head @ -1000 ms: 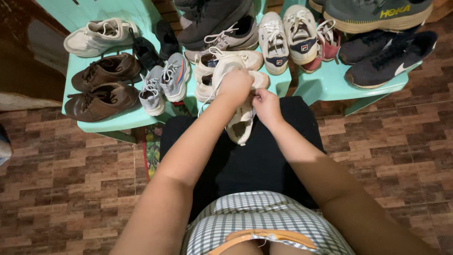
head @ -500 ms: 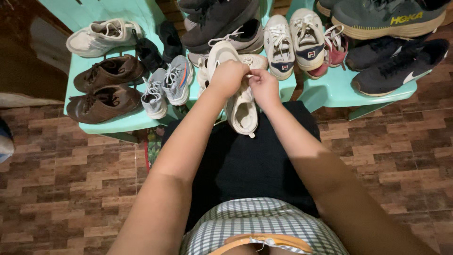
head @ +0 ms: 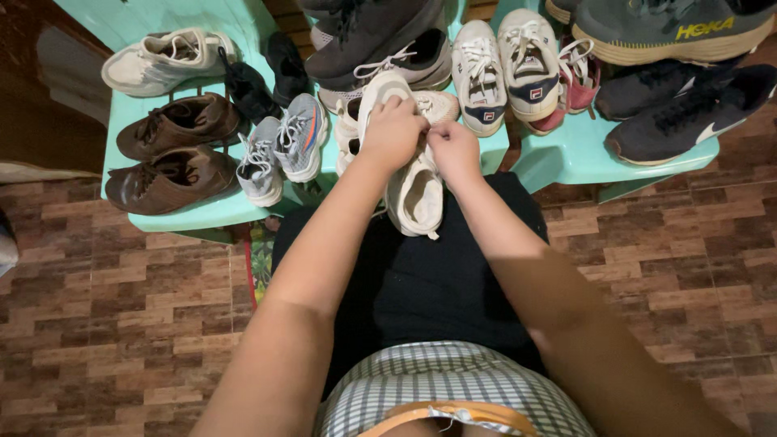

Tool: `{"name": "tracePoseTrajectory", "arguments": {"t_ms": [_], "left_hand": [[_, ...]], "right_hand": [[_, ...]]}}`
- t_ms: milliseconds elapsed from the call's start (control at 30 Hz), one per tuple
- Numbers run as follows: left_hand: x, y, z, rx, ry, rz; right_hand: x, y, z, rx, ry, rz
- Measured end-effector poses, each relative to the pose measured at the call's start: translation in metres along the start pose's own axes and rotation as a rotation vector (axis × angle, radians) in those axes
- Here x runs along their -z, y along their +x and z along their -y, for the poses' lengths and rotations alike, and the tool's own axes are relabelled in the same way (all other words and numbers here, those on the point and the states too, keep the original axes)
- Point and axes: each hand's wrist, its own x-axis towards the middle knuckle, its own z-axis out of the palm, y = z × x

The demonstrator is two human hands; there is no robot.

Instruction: The person unlaces a brown leather shoe and then a white sneaker, threading the laces back through the eyelets and tying them. The person handles the shoes one at a time while seated in front of a row of shoes on light green chairs.

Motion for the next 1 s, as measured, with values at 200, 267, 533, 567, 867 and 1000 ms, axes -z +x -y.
{"name": "tracePoseTrajectory", "arguments": {"t_ms": [200,267,533,567,867,1000], "left_hand": [[-0.003,0.001,0.002,0.005,0.058,-0.016],[-0.004,-0.003,0.007,0.034,0.035,-0.006],[-0.01,-0.002,0.002,0.067,0.009,-0.039],[-0.009,-0.004,0.003,0.076,0.015,-0.034],[0.002,0.001,0.001,0.025,0.034,0.001],[0.0,0.002,0.003,0.052,0.073,0.066]], "right_hand": [[0.045,0.005,0.014,0.062,0.104,-0.083],[0.071,0.017,0.02,0.161,0.031,-0.096],[0.036,0.032,0.011,0.21,-0.41,0.261],[0.023,0.03,0.009,0.148,-0.464,0.303],[0.031,0.034,0.006,0.164,-0.478,0.292],[0.079,0.024,0.019,0.157,-0.131,0.181]]}}
